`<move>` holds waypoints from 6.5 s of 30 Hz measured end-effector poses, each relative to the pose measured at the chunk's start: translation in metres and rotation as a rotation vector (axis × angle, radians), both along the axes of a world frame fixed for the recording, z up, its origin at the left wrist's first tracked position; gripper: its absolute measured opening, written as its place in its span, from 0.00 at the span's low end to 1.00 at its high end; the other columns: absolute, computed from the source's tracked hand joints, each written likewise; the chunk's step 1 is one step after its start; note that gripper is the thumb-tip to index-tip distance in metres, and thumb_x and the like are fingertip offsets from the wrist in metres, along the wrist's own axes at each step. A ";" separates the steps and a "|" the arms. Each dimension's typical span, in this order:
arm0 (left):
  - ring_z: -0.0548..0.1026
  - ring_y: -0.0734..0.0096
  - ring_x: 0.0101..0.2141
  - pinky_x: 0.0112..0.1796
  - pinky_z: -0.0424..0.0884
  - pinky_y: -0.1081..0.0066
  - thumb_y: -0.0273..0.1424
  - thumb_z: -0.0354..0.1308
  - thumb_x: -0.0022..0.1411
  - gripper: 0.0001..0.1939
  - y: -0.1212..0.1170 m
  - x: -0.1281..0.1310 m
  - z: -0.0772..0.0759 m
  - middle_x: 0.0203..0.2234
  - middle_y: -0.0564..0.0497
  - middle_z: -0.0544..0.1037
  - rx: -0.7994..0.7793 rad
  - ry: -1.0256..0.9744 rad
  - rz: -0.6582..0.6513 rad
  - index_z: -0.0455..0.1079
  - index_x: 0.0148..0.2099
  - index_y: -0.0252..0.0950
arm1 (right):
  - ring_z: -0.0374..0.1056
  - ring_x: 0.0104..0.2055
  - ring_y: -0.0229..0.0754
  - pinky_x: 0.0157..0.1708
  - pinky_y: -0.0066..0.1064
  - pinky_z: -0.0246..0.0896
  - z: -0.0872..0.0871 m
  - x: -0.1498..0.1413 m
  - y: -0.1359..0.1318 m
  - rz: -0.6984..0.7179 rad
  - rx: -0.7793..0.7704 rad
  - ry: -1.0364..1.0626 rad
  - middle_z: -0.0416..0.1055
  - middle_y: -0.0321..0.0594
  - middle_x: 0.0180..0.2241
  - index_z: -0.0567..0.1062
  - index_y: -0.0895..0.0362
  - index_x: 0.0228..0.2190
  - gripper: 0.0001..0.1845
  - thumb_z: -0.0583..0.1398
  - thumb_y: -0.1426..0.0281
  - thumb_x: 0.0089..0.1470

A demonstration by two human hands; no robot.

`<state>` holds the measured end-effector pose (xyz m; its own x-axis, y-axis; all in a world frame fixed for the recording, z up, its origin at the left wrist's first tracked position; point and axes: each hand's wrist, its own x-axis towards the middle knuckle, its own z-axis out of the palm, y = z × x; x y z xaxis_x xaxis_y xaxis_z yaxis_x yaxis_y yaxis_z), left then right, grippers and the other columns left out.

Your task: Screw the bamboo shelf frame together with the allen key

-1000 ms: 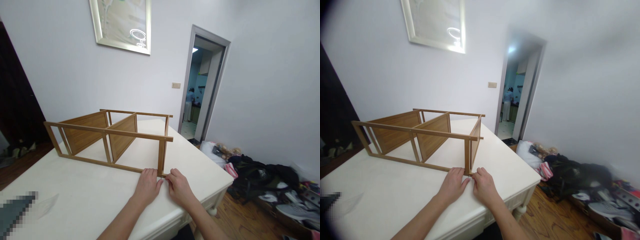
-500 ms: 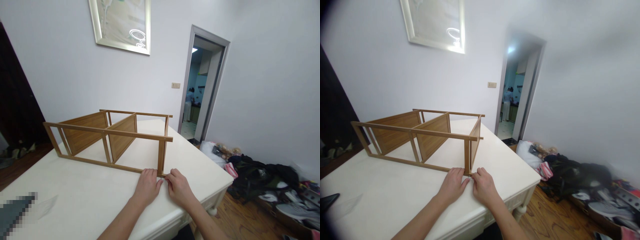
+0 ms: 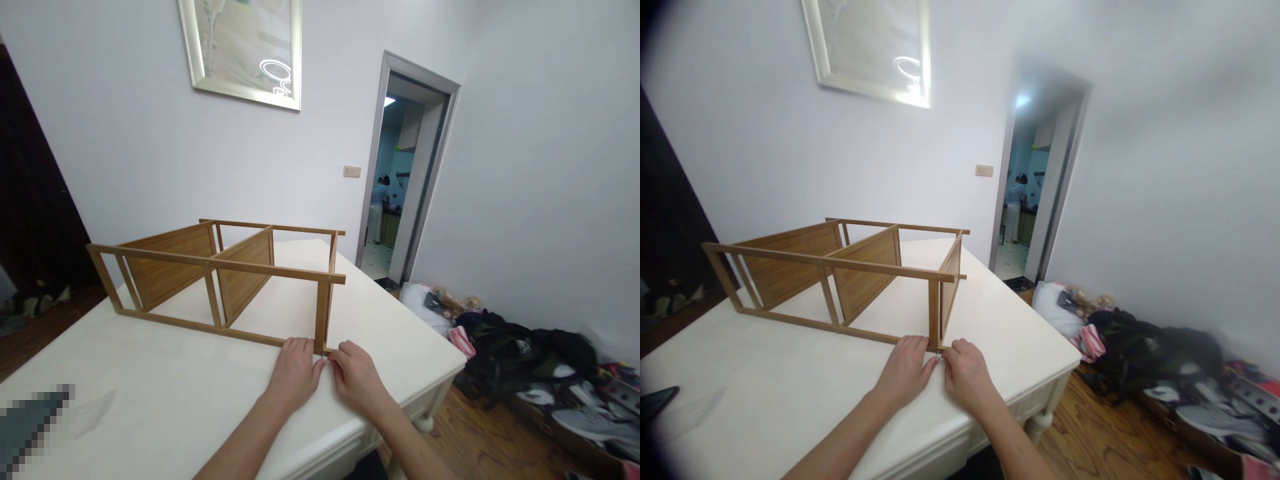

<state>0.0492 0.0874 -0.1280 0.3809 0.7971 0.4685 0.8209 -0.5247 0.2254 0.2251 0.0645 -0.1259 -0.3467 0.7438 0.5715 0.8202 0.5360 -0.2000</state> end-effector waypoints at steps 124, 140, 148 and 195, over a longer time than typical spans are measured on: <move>0.74 0.60 0.38 0.42 0.71 0.60 0.25 0.49 0.66 0.09 0.002 -0.009 -0.002 0.34 0.46 0.77 0.130 -0.030 -0.023 0.71 0.37 0.37 | 0.64 0.35 0.43 0.35 0.33 0.61 0.001 0.008 0.004 -0.011 0.077 0.311 0.66 0.40 0.31 0.73 0.55 0.34 0.12 0.52 0.78 0.61; 0.75 0.58 0.44 0.48 0.70 0.56 0.27 0.48 0.68 0.11 -0.018 0.003 0.064 0.39 0.45 0.78 0.405 -0.205 -0.124 0.72 0.44 0.40 | 0.66 0.33 0.42 0.31 0.34 0.63 0.061 0.030 0.013 -0.029 0.240 0.561 0.67 0.39 0.30 0.77 0.52 0.38 0.09 0.56 0.68 0.63; 0.70 0.54 0.54 0.56 0.66 0.50 0.32 0.58 0.62 0.22 0.001 0.012 0.151 0.51 0.41 0.74 0.502 -0.392 -0.086 0.63 0.57 0.37 | 0.66 0.32 0.41 0.31 0.33 0.63 0.142 0.017 0.002 0.122 0.334 0.451 0.69 0.38 0.30 0.76 0.54 0.34 0.05 0.59 0.70 0.62; 0.77 0.62 0.40 0.51 0.68 0.55 0.22 0.54 0.60 0.11 0.022 0.005 0.158 0.36 0.52 0.82 0.242 -0.495 -0.268 0.74 0.39 0.41 | 0.64 0.37 0.42 0.34 0.30 0.58 0.242 -0.021 0.017 0.068 0.054 -0.420 0.64 0.42 0.30 0.75 0.60 0.23 0.09 0.60 0.81 0.53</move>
